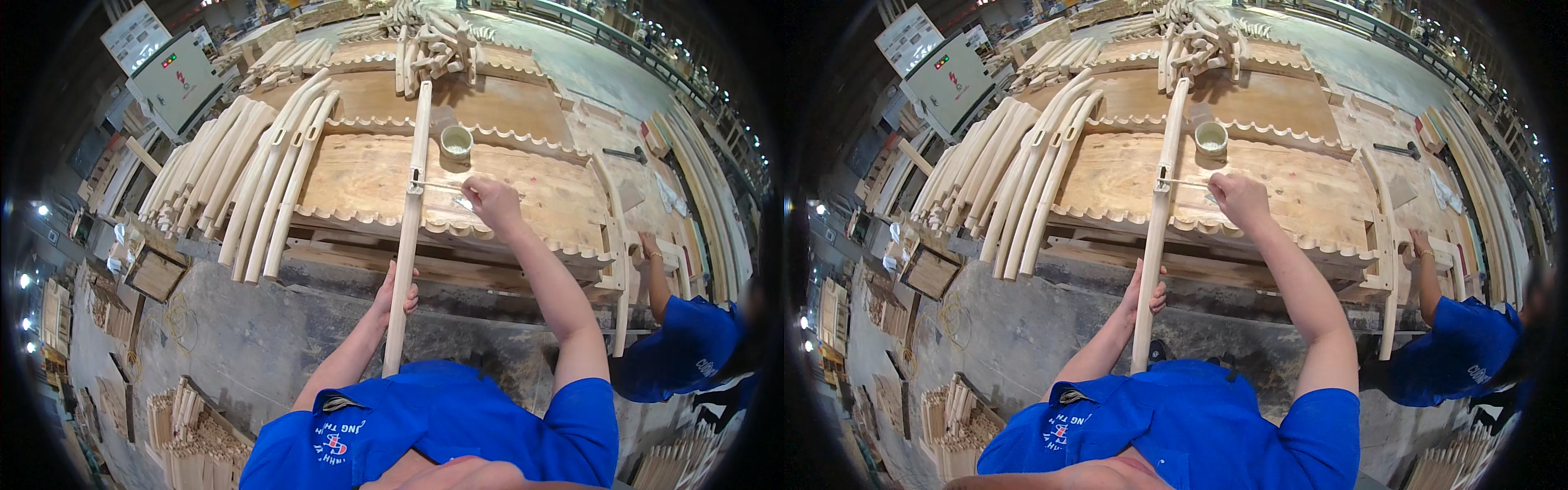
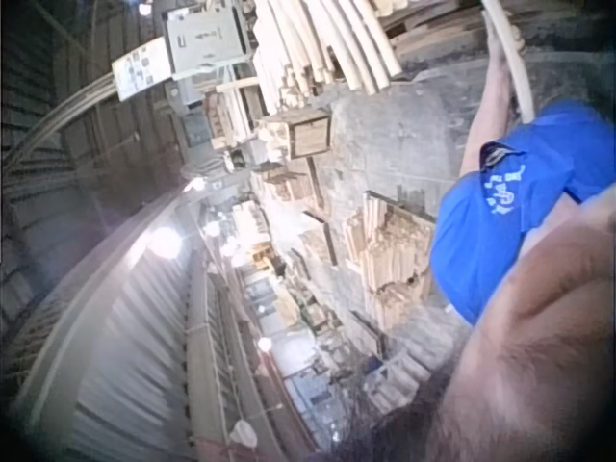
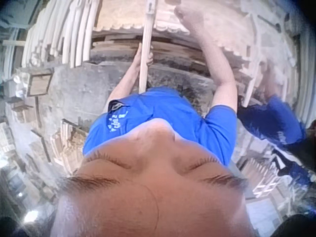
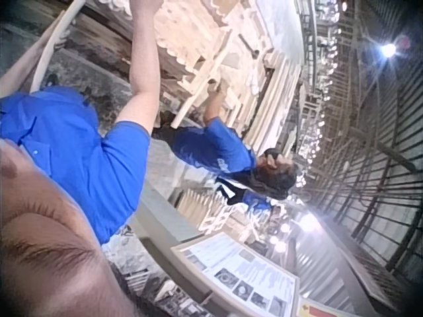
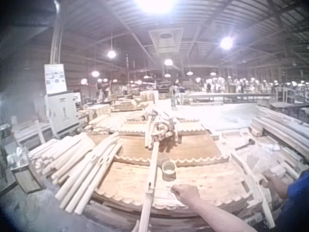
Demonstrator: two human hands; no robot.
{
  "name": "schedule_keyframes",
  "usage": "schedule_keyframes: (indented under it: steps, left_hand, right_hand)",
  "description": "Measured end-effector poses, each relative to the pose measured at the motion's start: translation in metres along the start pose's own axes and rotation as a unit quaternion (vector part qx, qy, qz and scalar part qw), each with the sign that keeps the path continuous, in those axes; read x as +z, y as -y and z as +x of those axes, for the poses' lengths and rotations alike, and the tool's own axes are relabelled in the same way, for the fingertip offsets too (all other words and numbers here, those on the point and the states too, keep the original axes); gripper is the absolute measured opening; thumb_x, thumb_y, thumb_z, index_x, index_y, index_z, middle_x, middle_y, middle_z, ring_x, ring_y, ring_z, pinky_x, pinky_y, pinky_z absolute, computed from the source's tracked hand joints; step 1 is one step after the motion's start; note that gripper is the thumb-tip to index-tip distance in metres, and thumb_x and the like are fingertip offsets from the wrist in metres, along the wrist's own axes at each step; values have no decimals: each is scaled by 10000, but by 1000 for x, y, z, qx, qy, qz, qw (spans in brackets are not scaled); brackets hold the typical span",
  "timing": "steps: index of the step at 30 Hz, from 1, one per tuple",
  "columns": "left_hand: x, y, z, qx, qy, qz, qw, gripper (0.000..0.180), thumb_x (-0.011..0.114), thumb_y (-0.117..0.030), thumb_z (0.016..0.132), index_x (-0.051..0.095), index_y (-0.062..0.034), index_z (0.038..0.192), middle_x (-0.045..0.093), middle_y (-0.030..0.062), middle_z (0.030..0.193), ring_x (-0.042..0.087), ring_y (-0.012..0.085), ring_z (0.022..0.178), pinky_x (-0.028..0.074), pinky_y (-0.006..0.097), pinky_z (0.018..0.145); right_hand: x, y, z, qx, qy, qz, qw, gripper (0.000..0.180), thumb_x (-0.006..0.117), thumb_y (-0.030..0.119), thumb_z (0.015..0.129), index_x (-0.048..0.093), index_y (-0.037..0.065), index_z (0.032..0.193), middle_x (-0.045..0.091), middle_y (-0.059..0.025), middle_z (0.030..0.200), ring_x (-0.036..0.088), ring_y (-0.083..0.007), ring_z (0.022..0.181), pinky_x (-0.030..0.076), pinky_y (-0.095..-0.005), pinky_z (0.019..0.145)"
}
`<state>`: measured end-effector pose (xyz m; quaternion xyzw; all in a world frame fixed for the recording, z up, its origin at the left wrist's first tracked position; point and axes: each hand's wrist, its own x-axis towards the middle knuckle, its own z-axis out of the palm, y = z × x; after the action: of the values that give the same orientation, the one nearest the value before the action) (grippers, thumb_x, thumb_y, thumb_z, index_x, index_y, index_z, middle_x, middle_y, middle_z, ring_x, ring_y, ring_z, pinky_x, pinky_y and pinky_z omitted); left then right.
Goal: The person repeatedly picks up wooden chair legs, applies glue to the hollow ends using a small brush, and places them back on the workbench. The process is repeated for multiple pieces in a factory setting.
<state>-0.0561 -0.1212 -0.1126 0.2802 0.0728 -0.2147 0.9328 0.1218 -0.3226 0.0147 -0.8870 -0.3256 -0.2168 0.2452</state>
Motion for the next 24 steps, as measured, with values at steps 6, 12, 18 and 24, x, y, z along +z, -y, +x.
schedule_keyframes:
  steps: [6, 12, 18, 24]
  left_hand:
    - [-3, 0, -1, 1, -3, 2, 1000, 583, 321, -674, 857, 487, -151, 1055, 477, 31, 574, 459, 134, 400, 381, 262, 385]
    - [-1, 1, 1, 2, 9, 1, 1000, 583, 324, -683, 849, 487, -161, 1050, 472, 33, 573, 457, 136, 398, 389, 259, 389]
    - [-1, 1, 0, 0, -6, -11, 1000, 595, 292, -671, 865, 488, -156, 1090, 456, 40, 567, 429, 143, 382, 371, 270, 370]
    - [1, 2, 1, 0, 3, -18, 1000, 587, 332, -687, 844, 499, -159, 1036, 461, 29, 564, 443, 123, 388, 381, 251, 382]
  right_hand:
    - [7, -3, -13, 17, 34, 60, 997, 124, 564, 270, 846, 604, 154, 831, 638, -59, 720, 624, -265, 673, 473, -390, 559]
    - [10, -4, 7, 95, 6, 68, 993, 135, 581, 277, 837, 618, 147, 838, 640, -63, 717, 626, -258, 675, 477, -375, 572]
    - [23, -1, 9, 65, -66, 21, 995, 83, 616, 236, 810, 613, 153, 809, 616, -49, 708, 607, -260, 672, 465, -386, 564]
    - [29, 1, 11, 42, -117, 7, 992, 66, 638, 201, 774, 595, 153, 763, 594, -18, 732, 573, -230, 705, 452, -379, 598]
